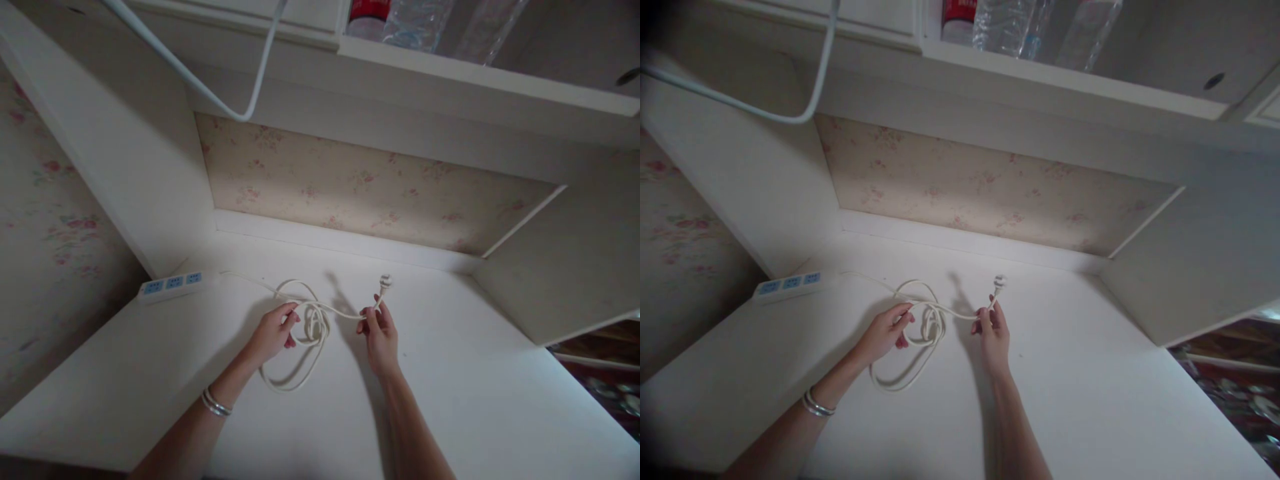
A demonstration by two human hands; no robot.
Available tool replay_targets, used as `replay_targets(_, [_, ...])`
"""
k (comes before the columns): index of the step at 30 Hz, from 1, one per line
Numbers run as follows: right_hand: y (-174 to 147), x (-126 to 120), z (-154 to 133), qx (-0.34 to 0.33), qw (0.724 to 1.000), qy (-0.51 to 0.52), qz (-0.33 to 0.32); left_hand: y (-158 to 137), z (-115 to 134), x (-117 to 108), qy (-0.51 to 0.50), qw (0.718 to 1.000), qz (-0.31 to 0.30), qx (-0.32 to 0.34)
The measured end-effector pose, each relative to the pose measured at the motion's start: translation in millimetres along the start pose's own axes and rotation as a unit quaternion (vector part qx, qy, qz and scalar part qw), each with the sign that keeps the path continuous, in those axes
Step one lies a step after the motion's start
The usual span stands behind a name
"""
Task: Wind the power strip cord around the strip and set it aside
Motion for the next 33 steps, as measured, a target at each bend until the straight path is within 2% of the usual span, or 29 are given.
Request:
replay_targets(3, [-4.6,6.5,-10.6,-0.036,0.998,-0.048,-0.014,0.3,1.0,-2.1,0.076,0.996,0.016,0.038])
replay_targets(7, [-13.1,19.8,-25.9,-0.097,0.973,-0.181,-0.109,-0.8,5.7,-5.9,0.197,0.969,0.078,0.124])
replay_targets(10, [-21.2,30.5,-34.7,-0.122,0.953,-0.223,-0.163,-1.0,7.2,-6.1,0.228,0.961,0.076,0.136])
replay_targets(16, [-30.6,51.2,-44.0,-0.129,0.949,-0.238,-0.163,-4.5,13.9,-8.1,0.280,0.946,0.077,0.145])
replay_targets(21, [-27.2,62.7,-37.3,-0.079,0.963,-0.223,-0.128,-8.1,16.3,-8.8,0.292,0.941,0.088,0.146])
replay_targets(26, [-15.0,61.0,-22.8,-0.016,0.987,-0.145,-0.071,-6.6,15.4,-7.9,0.224,0.957,0.111,0.146])
replay_targets(30, [11.3,60.0,-11.6,0.021,0.996,-0.063,-0.059,-6.8,19.5,-5.7,0.161,0.969,0.097,0.159])
replay_targets(33, [37.2,63.9,-2.9,0.073,0.995,0.014,-0.066,-7.8,23.1,-5.2,0.142,0.972,0.082,0.168])
Point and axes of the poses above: each hand's wrist, its own y-axis towards the middle knuckle, its own x-axis out of the palm, z = x × y, the point moved 3 cm from there along y, towards the middle knuckle
